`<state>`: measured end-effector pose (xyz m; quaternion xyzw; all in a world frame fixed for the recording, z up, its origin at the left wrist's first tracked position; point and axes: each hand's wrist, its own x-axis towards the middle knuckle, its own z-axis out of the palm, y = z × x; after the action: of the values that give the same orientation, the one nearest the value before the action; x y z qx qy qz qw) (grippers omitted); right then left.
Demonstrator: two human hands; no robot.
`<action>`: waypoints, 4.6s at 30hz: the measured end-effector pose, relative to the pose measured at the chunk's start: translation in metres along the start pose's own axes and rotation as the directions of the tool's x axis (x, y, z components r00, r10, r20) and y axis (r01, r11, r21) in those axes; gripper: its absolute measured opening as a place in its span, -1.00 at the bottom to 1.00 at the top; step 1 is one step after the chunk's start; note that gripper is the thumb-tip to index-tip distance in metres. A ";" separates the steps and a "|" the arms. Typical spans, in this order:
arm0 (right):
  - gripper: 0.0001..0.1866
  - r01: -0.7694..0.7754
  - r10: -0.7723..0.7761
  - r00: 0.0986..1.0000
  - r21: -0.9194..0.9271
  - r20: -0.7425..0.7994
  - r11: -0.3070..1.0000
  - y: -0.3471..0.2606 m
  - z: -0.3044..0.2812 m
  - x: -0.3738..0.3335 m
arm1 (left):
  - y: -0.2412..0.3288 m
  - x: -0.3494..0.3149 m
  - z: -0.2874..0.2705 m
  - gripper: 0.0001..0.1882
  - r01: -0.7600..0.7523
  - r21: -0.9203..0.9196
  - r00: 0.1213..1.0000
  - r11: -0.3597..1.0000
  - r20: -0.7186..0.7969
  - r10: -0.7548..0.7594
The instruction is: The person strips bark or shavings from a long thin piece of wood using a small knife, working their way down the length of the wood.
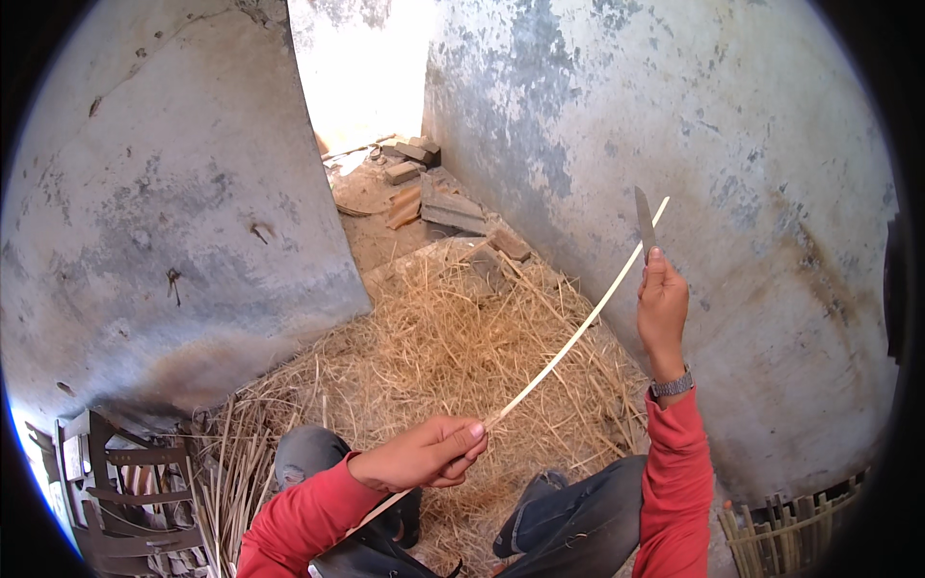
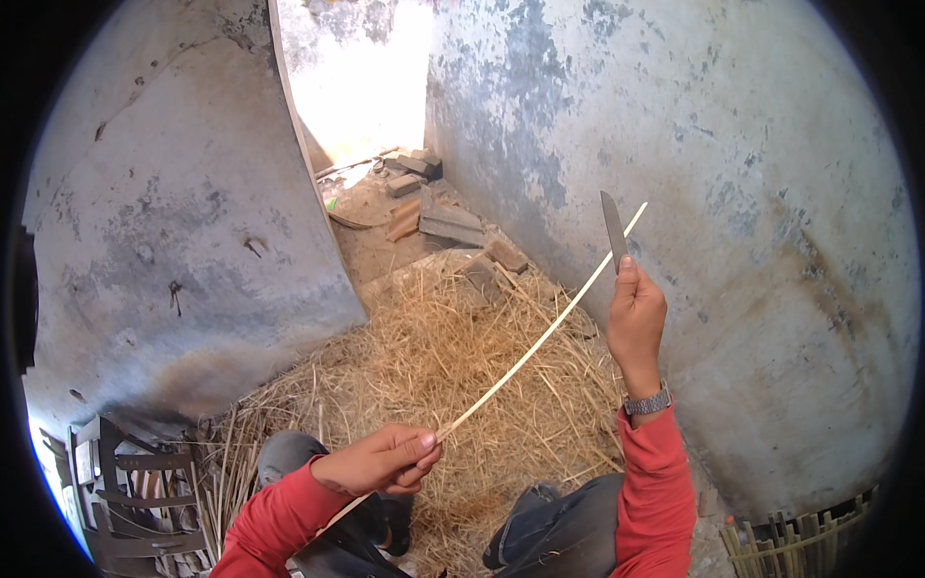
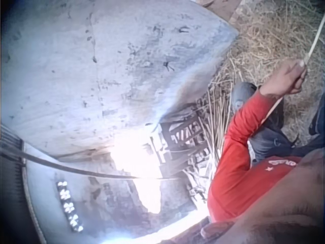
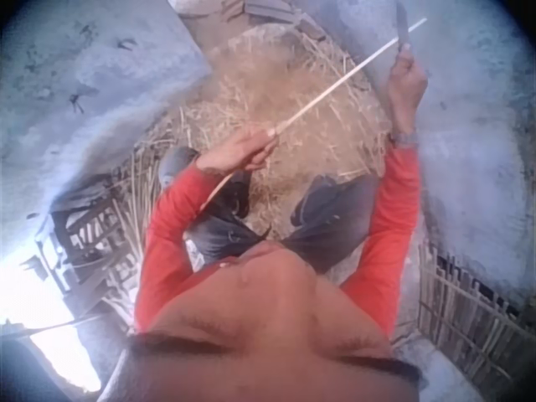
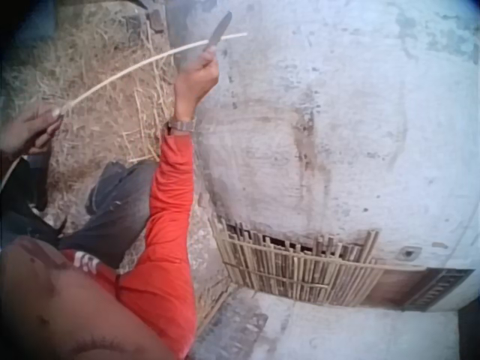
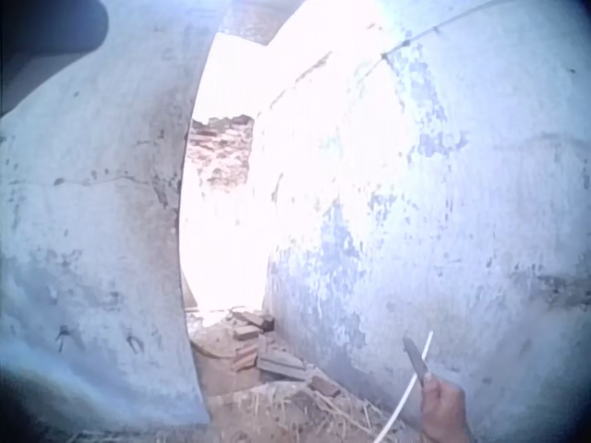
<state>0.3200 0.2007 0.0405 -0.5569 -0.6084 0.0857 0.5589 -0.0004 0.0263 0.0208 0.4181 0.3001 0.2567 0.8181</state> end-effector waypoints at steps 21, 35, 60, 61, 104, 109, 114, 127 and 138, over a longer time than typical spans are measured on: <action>-0.50 0.065 -0.065 0.998 -0.003 0.016 0.998 -0.034 0.015 -0.015 | 0.003 -0.005 -0.004 -0.60 -0.014 -0.038 1.000 0.999 0.001 0.014; -0.60 0.029 -0.041 0.989 0.086 0.145 0.996 -0.053 0.028 -0.030 | 0.007 -0.005 -0.005 -0.57 -0.059 -0.052 0.997 0.997 -0.055 0.056; -0.60 0.301 -0.310 0.931 0.071 0.194 0.951 -0.069 0.049 -0.069 | 0.005 0.000 -0.010 -0.60 -0.117 0.044 0.987 0.992 -0.106 0.121; -0.59 0.337 -0.359 0.889 0.125 0.283 0.933 -0.072 0.054 -0.080 | 0.005 -0.001 -0.015 -0.60 -0.111 0.019 0.985 0.994 -0.132 0.113; -0.59 0.209 -0.284 0.877 0.224 0.387 0.952 -0.090 0.055 -0.091 | 0.012 -0.006 -0.010 -0.61 -0.167 0.031 0.970 0.985 -0.172 0.170; -0.61 0.227 -0.284 0.890 0.193 0.356 0.954 -0.087 0.056 -0.096 | 0.006 -0.001 -0.010 -0.62 -0.170 0.054 0.966 0.984 -0.188 0.177; -0.62 0.281 -0.384 0.816 0.284 0.432 0.917 -0.097 0.059 -0.112 | 0.011 -0.005 -0.012 -0.62 -0.158 0.068 0.961 0.985 -0.218 0.169; -0.60 0.056 -0.220 0.843 0.326 0.491 0.944 -0.105 0.058 -0.121 | 0.011 -0.003 -0.009 -0.59 -0.183 0.007 0.961 0.983 -0.209 0.180; -0.58 -0.245 -0.100 0.728 0.394 0.678 0.886 -0.099 0.062 -0.140 | 0.010 -0.005 -0.010 -0.59 -0.133 -0.157 0.974 0.979 -0.203 0.100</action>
<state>0.1799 0.0884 0.0081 -0.3624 -0.7093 0.4470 0.4071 -0.0126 0.0333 0.0255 0.3367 0.3302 0.3684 0.8012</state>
